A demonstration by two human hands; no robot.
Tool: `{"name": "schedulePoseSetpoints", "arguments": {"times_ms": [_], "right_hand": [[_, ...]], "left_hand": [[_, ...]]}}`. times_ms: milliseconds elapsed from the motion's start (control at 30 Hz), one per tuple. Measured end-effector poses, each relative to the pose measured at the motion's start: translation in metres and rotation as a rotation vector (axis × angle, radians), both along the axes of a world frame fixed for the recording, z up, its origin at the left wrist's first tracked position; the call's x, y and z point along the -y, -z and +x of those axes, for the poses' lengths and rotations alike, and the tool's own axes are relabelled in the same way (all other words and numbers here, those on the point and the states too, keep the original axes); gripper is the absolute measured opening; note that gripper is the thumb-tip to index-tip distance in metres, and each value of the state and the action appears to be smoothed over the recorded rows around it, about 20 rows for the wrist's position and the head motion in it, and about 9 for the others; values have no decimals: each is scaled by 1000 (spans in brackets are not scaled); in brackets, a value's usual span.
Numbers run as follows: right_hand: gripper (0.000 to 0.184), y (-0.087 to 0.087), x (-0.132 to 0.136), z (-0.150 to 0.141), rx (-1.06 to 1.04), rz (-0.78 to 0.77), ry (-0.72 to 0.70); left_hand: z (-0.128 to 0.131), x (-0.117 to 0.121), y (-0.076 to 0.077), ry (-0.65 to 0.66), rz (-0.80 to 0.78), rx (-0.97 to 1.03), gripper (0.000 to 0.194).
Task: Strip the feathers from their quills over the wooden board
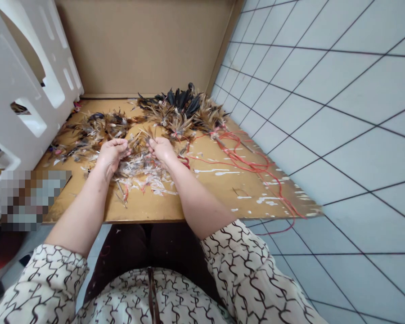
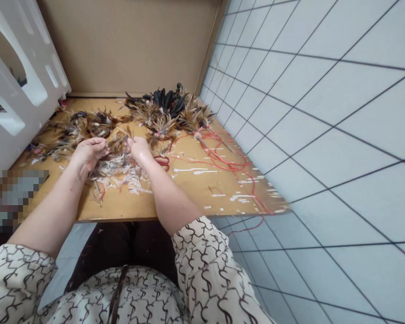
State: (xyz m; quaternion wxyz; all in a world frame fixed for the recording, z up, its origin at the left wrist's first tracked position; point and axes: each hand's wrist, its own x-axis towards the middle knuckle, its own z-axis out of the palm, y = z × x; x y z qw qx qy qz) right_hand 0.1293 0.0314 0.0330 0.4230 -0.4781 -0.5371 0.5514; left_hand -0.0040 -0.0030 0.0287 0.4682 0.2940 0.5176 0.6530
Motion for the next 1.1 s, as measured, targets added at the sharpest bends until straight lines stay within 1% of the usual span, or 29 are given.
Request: {"name": "schedulePoseSetpoints", "arguments": {"times_ms": [133, 233, 333, 467, 567, 700, 800, 900, 1000, 1100], "right_hand": [[34, -1, 6, -5, -75, -34, -54], [33, 0, 6, -8, -142, -77, -34], [31, 0, 6, -9, -255, -101, -33], [24, -1, 9, -8, -405, -123, -125], [23, -3, 11, -7, -425, -152, -173], [25, -5, 9, -3, -443, -168, -156], [25, -7, 5, 1, -475, -175, -120], [26, -9, 3, 5, -490, -174, -102], [26, -11, 2, 6, -484, -155, -89], [27, -11, 3, 6, -471, -148, -86]], "left_hand": [[6, 2, -2, 37, -2, 9, 13], [11, 4, -1, 61, 2, -13, 13], [14, 4, 0, 81, 10, -29, 15], [16, 5, 2, 119, 19, -47, 18], [16, 5, 3, 148, 19, -55, 17], [13, 4, 2, 167, 11, -80, 14], [8, 4, 2, 166, 23, -151, 13], [3, 2, 4, 99, 38, -253, 9], [-1, 1, 8, 3, 99, -416, 7], [-4, 0, 11, -35, 198, -622, 10]]}}
